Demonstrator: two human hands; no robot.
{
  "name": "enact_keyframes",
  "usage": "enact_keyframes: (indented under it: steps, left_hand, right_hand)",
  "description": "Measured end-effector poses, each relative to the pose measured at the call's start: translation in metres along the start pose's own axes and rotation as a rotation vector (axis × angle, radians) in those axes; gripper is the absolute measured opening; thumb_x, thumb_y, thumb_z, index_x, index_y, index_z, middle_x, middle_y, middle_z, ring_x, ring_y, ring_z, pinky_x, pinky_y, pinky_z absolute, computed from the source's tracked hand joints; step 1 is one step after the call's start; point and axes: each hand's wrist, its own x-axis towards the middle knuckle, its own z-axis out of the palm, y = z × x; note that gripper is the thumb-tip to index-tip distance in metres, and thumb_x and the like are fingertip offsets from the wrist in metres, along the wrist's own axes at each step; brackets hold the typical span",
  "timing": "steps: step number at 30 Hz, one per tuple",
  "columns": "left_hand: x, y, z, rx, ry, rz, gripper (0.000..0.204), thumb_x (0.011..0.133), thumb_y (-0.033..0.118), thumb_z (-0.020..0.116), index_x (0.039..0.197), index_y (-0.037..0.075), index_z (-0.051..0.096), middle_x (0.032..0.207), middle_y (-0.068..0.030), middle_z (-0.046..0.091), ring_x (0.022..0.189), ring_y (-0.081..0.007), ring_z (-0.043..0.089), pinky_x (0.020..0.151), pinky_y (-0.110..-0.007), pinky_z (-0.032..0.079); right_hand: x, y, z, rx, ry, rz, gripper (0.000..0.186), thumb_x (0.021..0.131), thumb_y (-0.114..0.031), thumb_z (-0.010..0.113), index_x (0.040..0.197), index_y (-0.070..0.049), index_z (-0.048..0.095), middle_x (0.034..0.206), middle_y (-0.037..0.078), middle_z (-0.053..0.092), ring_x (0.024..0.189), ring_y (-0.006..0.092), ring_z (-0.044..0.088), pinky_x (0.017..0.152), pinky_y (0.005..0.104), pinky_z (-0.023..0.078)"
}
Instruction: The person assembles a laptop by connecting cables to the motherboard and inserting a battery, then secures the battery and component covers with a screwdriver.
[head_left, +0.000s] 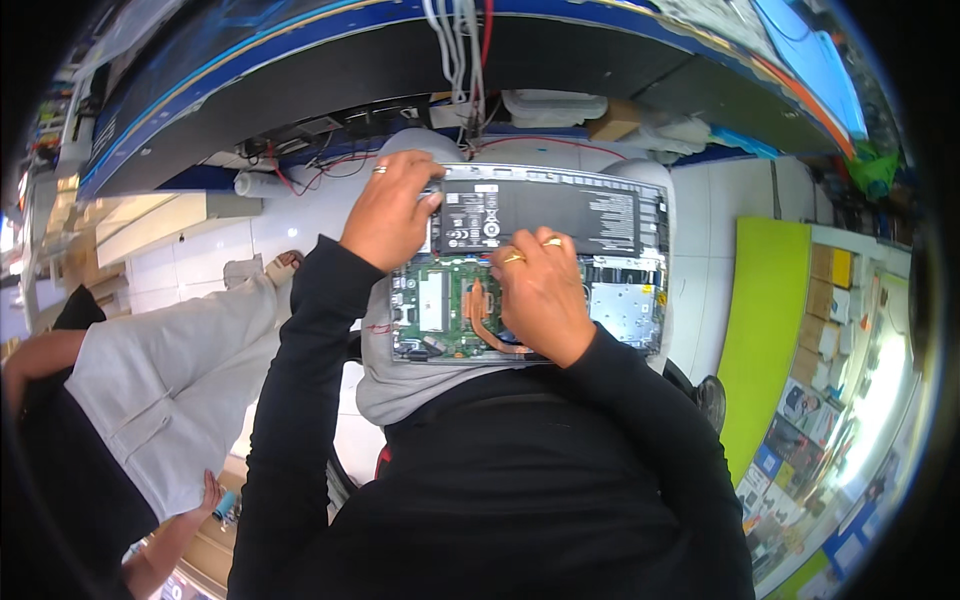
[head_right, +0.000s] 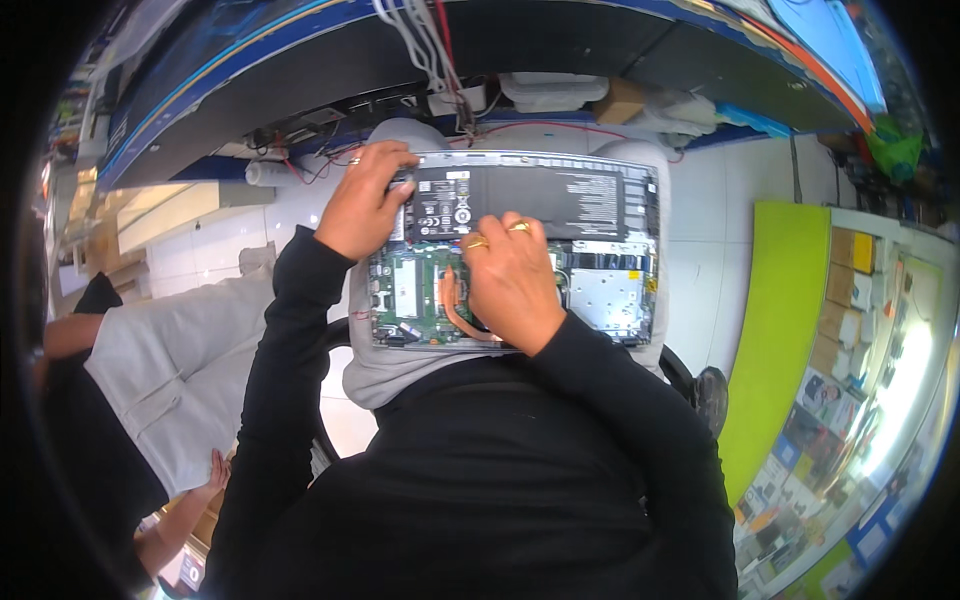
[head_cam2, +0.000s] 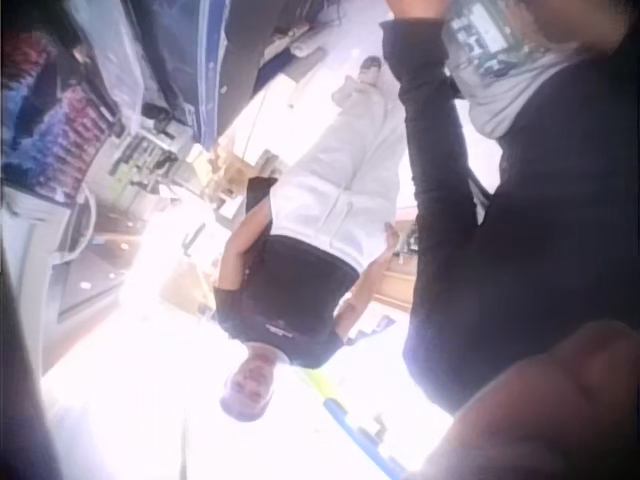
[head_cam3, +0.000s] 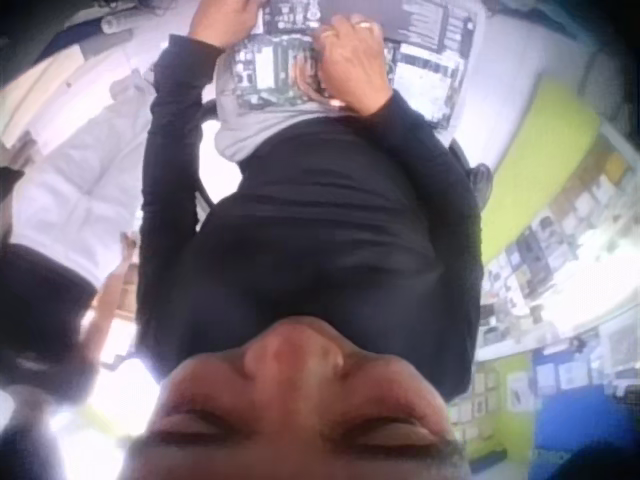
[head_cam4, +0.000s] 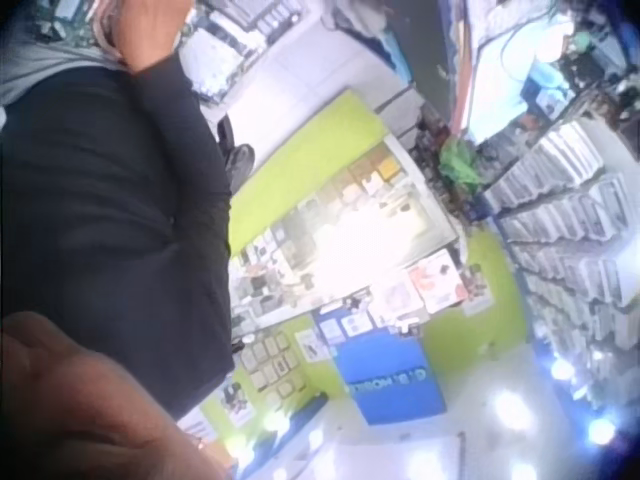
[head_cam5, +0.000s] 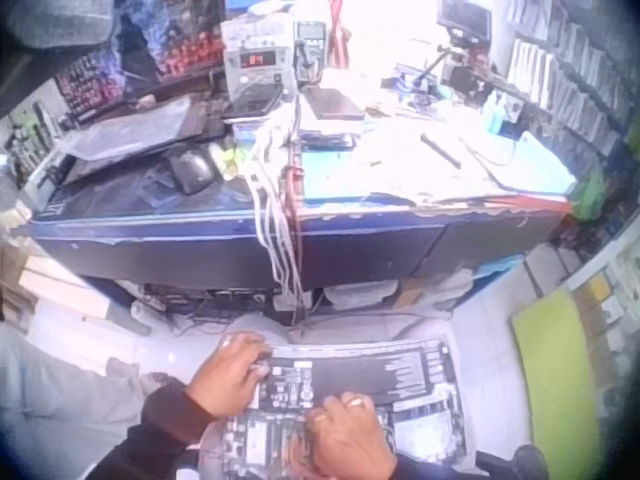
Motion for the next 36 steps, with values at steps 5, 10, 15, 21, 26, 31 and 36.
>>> enact_keyframes:
  steps: [5, 10, 15, 21, 26, 31, 36]
  left_hand:
    - [-0.004, 0.001, 0.0, -0.01, 0.013, -0.042, 0.029, 0.097, 0.006, 0.066, 0.126, 0.003, 0.064, 0.135, -0.0172, 0.06, 0.131, -0.0409, 0.053, 0.115, -0.048, 0.039]
    - [-0.004, 0.001, 0.0, -0.013, 0.028, -0.029, 0.029, 0.097, 0.006, 0.065, 0.125, 0.003, 0.063, 0.135, -0.017, 0.06, 0.131, -0.0413, 0.053, 0.116, -0.048, 0.039]
    - [-0.003, 0.0, 0.0, 0.009, 0.065, -0.004, 0.026, 0.094, 0.004, 0.067, 0.12, 0.001, 0.066, 0.129, -0.0165, 0.061, 0.125, -0.0393, 0.055, 0.108, -0.047, 0.045]
    - [-0.002, -0.012, 0.003, -0.106, 0.081, 0.002, 0.022, 0.095, 0.001, 0.062, 0.117, 0.001, 0.065, 0.125, -0.0197, 0.062, 0.122, -0.0418, 0.055, 0.108, -0.048, 0.044]
    - [0.0, 0.0, -0.003, -0.093, 0.047, -0.048, 0.026, 0.093, 0.0, 0.065, 0.119, 0.001, 0.066, 0.131, -0.0193, 0.061, 0.129, -0.0423, 0.054, 0.112, -0.049, 0.042]
    - [0.0, 0.002, -0.004, -0.058, 0.037, -0.061, 0.025, 0.094, 0.0, 0.064, 0.118, 0.001, 0.066, 0.133, -0.0194, 0.061, 0.131, -0.0415, 0.052, 0.115, -0.048, 0.04]
    - [0.001, 0.002, -0.002, -0.061, 0.032, -0.059, 0.024, 0.095, 0.001, 0.063, 0.119, 0.001, 0.066, 0.133, -0.0196, 0.061, 0.132, -0.0412, 0.052, 0.116, -0.048, 0.038]
  right_hand:
    - [0.001, -0.001, 0.003, -0.004, 0.015, 0.003, 0.015, 0.079, 0.003, 0.071, 0.092, -0.004, 0.072, 0.091, 0.009, 0.061, 0.089, 0.0308, 0.058, 0.085, 0.0442, 0.041]
    - [0.002, -0.002, 0.001, -0.002, 0.009, 0.002, 0.015, 0.078, 0.004, 0.072, 0.091, -0.004, 0.071, 0.091, 0.009, 0.061, 0.089, 0.0312, 0.058, 0.085, 0.0444, 0.041]
    - [0.003, -0.003, 0.003, -0.011, 0.019, -0.001, 0.014, 0.078, 0.003, 0.072, 0.091, -0.004, 0.071, 0.091, 0.01, 0.061, 0.089, 0.0314, 0.058, 0.085, 0.0454, 0.042]
    - [0.001, -0.002, 0.001, -0.047, -0.029, -0.02, 0.014, 0.077, -0.01, 0.071, 0.089, -0.003, 0.07, 0.091, 0.013, 0.059, 0.09, 0.0333, 0.058, 0.084, 0.0455, 0.042]
    - [0.003, -0.002, -0.008, -0.009, -0.009, -0.036, 0.021, 0.078, -0.02, 0.074, 0.087, -0.001, 0.069, 0.091, 0.014, 0.058, 0.093, 0.0339, 0.058, 0.086, 0.0449, 0.043]
    - [-0.001, 0.0, -0.003, -0.035, 0.0, -0.034, 0.022, 0.078, -0.019, 0.074, 0.089, 0.0, 0.07, 0.093, 0.013, 0.059, 0.095, 0.0326, 0.058, 0.088, 0.044, 0.042]
    - [-0.003, 0.001, -0.002, -0.032, -0.002, -0.026, 0.022, 0.077, -0.018, 0.074, 0.09, 0.0, 0.071, 0.093, 0.013, 0.06, 0.096, 0.0319, 0.058, 0.089, 0.0435, 0.042]
